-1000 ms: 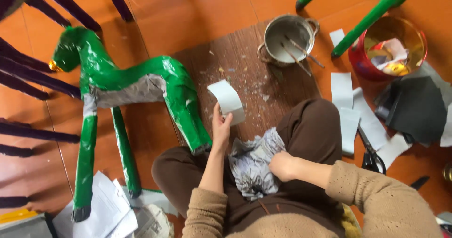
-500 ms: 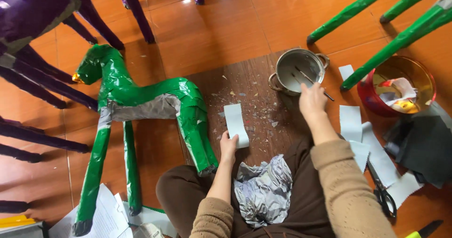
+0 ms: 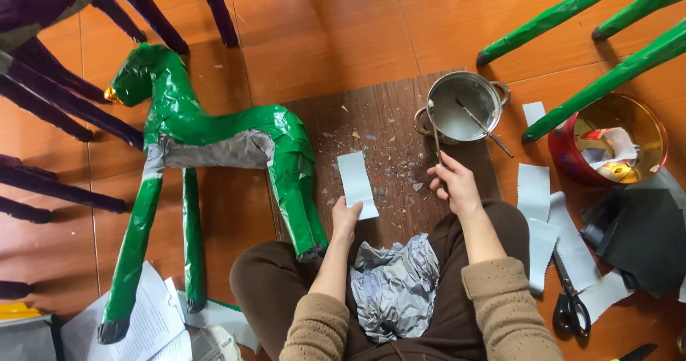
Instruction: Applying green adhesive strips to a paper-mache horse figure
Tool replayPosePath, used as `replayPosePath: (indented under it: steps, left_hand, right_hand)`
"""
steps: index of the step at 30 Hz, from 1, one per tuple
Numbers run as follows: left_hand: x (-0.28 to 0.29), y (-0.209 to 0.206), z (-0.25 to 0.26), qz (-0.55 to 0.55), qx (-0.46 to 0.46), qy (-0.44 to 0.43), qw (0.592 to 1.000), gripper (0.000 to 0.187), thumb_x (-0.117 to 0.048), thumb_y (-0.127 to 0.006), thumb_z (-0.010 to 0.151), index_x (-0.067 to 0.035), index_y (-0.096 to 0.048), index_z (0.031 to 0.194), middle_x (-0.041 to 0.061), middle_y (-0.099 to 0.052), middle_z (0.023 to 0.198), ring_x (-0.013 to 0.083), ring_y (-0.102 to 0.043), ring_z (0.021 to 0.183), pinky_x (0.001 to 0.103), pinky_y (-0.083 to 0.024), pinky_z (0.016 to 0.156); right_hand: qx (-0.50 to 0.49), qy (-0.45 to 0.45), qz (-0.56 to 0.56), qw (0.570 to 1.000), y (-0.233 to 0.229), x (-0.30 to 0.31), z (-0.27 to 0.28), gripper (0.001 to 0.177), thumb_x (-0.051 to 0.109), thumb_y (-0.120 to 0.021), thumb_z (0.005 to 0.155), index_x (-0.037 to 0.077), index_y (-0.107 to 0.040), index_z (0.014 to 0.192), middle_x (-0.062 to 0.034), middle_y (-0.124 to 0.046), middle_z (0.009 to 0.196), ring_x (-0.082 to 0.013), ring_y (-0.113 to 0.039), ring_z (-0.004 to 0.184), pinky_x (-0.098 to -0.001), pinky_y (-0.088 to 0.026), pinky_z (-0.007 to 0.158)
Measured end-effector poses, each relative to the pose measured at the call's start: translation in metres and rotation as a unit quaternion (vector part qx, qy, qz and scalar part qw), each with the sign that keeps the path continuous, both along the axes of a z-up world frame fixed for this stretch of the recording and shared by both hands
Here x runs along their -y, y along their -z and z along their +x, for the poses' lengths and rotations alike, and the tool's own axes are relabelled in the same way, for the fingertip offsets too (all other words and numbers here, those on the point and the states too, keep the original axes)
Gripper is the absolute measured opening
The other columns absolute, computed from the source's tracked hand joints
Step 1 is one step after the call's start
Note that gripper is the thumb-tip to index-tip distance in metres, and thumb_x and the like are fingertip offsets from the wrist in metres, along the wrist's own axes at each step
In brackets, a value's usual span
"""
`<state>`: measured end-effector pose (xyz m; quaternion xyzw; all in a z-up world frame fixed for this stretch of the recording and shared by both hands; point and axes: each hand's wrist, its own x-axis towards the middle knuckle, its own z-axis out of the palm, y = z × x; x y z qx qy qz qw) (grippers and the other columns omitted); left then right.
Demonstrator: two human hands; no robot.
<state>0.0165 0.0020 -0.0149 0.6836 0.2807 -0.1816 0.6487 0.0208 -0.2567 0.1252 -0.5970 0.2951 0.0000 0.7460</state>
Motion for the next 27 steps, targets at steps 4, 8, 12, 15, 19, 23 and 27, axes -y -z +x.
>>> replayPosePath:
  steps: [4, 8, 12, 15, 19, 23, 27]
  left_hand:
    - [0.001, -0.007, 0.001, -0.05, -0.025, -0.025, 0.998, 0.043, -0.017, -0.07, 0.088, -0.001, -0.057, 0.125, 0.03, -0.058, 0.121, 0.0376, -0.06, 0.11, 0.05, -0.058, 0.075]
    - [0.005, -0.043, 0.0, -0.151, -0.05, -0.06, 0.985, 0.055, -0.022, -0.072, 0.09, 0.001, -0.045, 0.133, 0.03, -0.043, 0.131, 0.0411, -0.056, 0.107, 0.051, -0.062, 0.072]
    - [0.001, -0.012, 0.001, -0.107, -0.017, -0.014, 0.994, 0.064, -0.024, -0.083, 0.083, 0.005, -0.049, 0.128, 0.03, -0.052, 0.124, 0.0378, -0.056, 0.114, 0.049, -0.056, 0.083]
    - [0.002, -0.022, -0.001, -0.107, -0.014, -0.017, 0.994, 0.059, -0.018, -0.087, 0.076, 0.003, -0.056, 0.121, 0.027, -0.062, 0.114, 0.035, -0.061, 0.107, 0.046, -0.054, 0.084]
    - [0.009, -0.005, 0.0, -0.164, -0.068, -0.064, 0.982, 0.05, -0.011, -0.084, 0.074, -0.001, -0.057, 0.116, 0.015, -0.063, 0.098, 0.0272, -0.064, 0.087, 0.046, -0.059, 0.071]
    - [0.017, 0.033, 0.0, -0.217, -0.112, -0.09, 0.966, 0.044, -0.005, -0.076, 0.078, 0.002, -0.056, 0.118, 0.018, -0.062, 0.099, 0.0305, -0.065, 0.089, 0.051, -0.058, 0.07]
    - [0.013, 0.037, 0.006, -0.27, -0.178, -0.136, 0.936, 0.054, -0.004, -0.058, 0.088, 0.007, -0.039, 0.137, 0.036, -0.04, 0.138, 0.054, -0.048, 0.121, 0.07, -0.048, 0.08]
  right_hand:
    - [-0.047, -0.026, 0.089, 0.995, 0.006, 0.012, 0.005, 0.039, 0.013, -0.053, 0.098, 0.014, -0.052, 0.136, -0.0045, -0.057, 0.077, -0.0118, -0.06, 0.061, -0.011, -0.034, 0.036]
    - [-0.047, -0.035, 0.094, 0.994, 0.009, 0.007, 0.001, 0.032, 0.015, -0.05, 0.099, 0.004, -0.058, 0.128, -0.006, -0.056, 0.07, -0.012, -0.054, 0.053, -0.0139, -0.03, 0.034]
    - [-0.062, -0.13, -0.076, 0.987, -0.019, -0.033, -0.016, 0.03, 0.012, -0.057, 0.092, 0.006, -0.065, 0.121, -0.0106, -0.063, 0.067, -0.0145, -0.055, 0.047, -0.0182, -0.031, 0.031]
    - [0.003, -0.342, -0.448, 0.826, -0.015, -0.058, -0.022, 0.037, 0.017, -0.059, 0.089, 0.028, -0.069, 0.123, -0.0039, -0.071, 0.115, -0.0252, -0.063, 0.112, -0.038, -0.05, 0.096]
    - [-0.04, -0.411, -0.633, 0.655, 0.008, -0.086, -0.017, 0.051, 0.017, -0.053, 0.085, 0.044, -0.056, 0.129, 0.0012, -0.058, 0.081, -0.0256, -0.069, 0.068, -0.0399, -0.06, 0.06]
    - [0.01, -0.396, -0.648, 0.65, 0.016, -0.102, -0.017, 0.05, 0.009, -0.048, 0.088, 0.031, -0.053, 0.133, -0.0068, -0.055, 0.085, -0.0336, -0.069, 0.066, -0.0455, -0.059, 0.059]
    - [0.009, -0.4, -0.658, 0.638, -0.01, -0.101, -0.061, 0.054, 0.004, -0.049, 0.087, 0.026, -0.052, 0.137, -0.008, -0.052, 0.092, -0.0331, -0.068, 0.074, -0.0475, -0.06, 0.061]
